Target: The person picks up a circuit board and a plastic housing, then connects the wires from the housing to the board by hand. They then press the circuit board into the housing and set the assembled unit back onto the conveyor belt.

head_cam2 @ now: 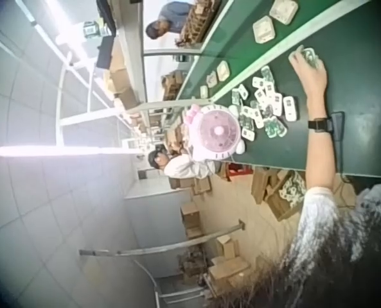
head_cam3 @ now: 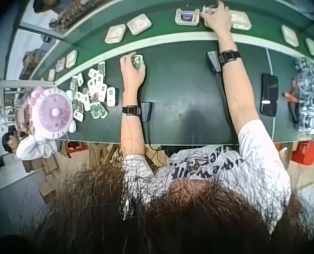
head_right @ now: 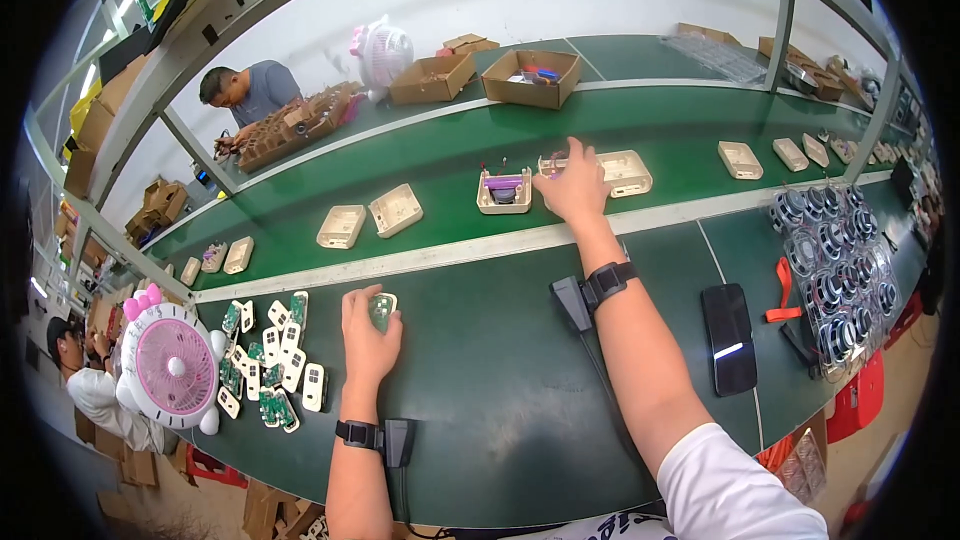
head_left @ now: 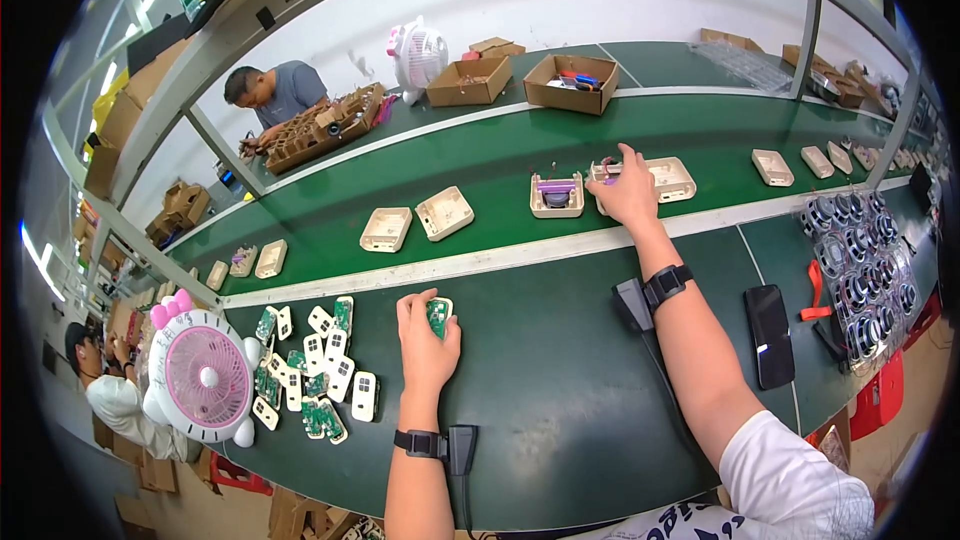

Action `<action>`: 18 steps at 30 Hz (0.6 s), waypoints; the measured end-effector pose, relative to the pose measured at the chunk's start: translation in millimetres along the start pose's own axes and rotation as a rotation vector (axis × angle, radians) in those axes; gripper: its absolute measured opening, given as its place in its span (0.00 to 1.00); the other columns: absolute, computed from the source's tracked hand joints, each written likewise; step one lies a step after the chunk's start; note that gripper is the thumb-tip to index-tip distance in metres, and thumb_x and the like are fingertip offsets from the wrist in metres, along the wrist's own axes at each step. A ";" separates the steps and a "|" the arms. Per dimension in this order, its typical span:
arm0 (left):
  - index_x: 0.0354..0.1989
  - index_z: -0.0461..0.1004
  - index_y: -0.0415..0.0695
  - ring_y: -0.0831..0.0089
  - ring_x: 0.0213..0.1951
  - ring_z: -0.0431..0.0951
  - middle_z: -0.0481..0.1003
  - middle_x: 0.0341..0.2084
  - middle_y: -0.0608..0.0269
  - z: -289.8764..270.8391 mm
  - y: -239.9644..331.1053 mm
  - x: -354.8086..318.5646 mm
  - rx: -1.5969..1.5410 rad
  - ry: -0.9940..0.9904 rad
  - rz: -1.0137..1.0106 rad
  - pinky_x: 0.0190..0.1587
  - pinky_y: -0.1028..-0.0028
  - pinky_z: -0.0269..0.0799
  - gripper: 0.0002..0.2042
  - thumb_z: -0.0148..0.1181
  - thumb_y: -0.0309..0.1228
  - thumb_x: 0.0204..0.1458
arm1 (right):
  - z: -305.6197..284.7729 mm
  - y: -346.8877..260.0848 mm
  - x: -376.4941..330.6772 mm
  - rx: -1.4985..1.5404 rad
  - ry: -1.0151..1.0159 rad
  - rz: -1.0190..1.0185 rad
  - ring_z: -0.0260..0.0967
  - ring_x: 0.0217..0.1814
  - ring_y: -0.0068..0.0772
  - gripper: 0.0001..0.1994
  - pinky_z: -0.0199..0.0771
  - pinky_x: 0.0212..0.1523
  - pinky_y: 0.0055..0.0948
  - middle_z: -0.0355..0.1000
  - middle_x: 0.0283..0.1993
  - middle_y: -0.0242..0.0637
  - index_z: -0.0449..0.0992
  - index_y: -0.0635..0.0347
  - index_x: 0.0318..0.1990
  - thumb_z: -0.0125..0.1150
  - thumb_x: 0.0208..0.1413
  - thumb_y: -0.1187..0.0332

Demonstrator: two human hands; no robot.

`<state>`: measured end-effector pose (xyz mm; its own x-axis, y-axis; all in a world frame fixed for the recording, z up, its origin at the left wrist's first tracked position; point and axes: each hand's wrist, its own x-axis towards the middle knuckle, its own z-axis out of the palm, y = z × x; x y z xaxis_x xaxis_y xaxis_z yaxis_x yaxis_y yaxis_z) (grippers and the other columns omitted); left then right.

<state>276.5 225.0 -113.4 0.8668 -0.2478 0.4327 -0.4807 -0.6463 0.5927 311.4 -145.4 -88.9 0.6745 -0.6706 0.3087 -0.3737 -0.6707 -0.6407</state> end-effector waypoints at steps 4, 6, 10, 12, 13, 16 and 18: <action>0.53 0.73 0.39 0.51 0.50 0.73 0.68 0.47 0.51 -1.2 -5.9 1.1 0.000 0.045 -0.041 0.54 0.60 0.71 0.23 0.67 0.22 0.45 | 20.6 2.4 -8.9 -0.086 0.092 -0.076 0.61 0.70 0.59 0.43 0.66 0.65 0.54 0.62 0.69 0.56 0.65 0.57 0.67 0.76 0.42 0.52; 0.51 0.74 0.40 0.52 0.49 0.73 0.69 0.47 0.52 1.0 -2.6 2.4 -0.032 0.048 -0.092 0.53 0.61 0.71 0.22 0.69 0.22 0.43 | 19.9 3.5 -8.3 -0.038 0.117 -0.068 0.61 0.69 0.59 0.39 0.63 0.65 0.55 0.64 0.67 0.56 0.68 0.56 0.64 0.75 0.43 0.54; 0.50 0.76 0.42 0.51 0.50 0.74 0.70 0.47 0.50 5.6 -3.4 4.2 -0.050 0.060 -0.049 0.53 0.61 0.71 0.21 0.69 0.23 0.43 | 0.7 -22.0 -19.2 0.045 0.222 -0.415 0.67 0.53 0.49 0.15 0.67 0.55 0.47 0.71 0.46 0.43 0.82 0.56 0.36 0.73 0.42 0.59; 0.49 0.76 0.41 0.50 0.50 0.74 0.72 0.46 0.48 12.0 -9.2 5.5 0.002 0.101 0.066 0.55 0.61 0.70 0.20 0.69 0.23 0.44 | 7.6 -30.7 -24.2 -0.191 0.003 -0.464 0.71 0.50 0.49 0.09 0.73 0.47 0.46 0.73 0.42 0.47 0.83 0.58 0.31 0.71 0.42 0.65; 0.49 0.76 0.40 0.52 0.49 0.75 0.73 0.45 0.48 8.0 -13.7 3.2 0.000 0.103 0.056 0.55 0.61 0.71 0.20 0.69 0.23 0.44 | 22.2 -36.7 -27.6 -0.308 -0.091 -0.472 0.73 0.50 0.49 0.09 0.73 0.47 0.46 0.74 0.42 0.48 0.83 0.60 0.32 0.67 0.44 0.67; 0.51 0.75 0.36 0.59 0.45 0.79 0.78 0.42 0.49 -0.2 -36.6 -1.6 -0.147 0.099 -0.055 0.53 0.64 0.73 0.20 0.67 0.22 0.46 | 54.6 -58.2 -54.3 -0.378 0.000 -0.438 0.73 0.50 0.44 0.07 0.69 0.54 0.44 0.76 0.43 0.45 0.83 0.59 0.33 0.62 0.48 0.69; 0.52 0.74 0.35 0.63 0.43 0.79 0.78 0.42 0.50 -1.1 -17.3 1.5 -0.201 0.037 -0.075 0.50 0.67 0.73 0.20 0.65 0.21 0.48 | 53.8 -47.8 -55.0 -0.243 0.120 -0.499 0.73 0.49 0.43 0.07 0.68 0.53 0.44 0.77 0.42 0.44 0.83 0.59 0.33 0.61 0.48 0.70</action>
<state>286.0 236.6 -122.2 0.8973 -0.1755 0.4050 -0.4353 -0.5039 0.7461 326.4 -59.4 -113.2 0.7353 -0.2753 0.6193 -0.1736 -0.9598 -0.2205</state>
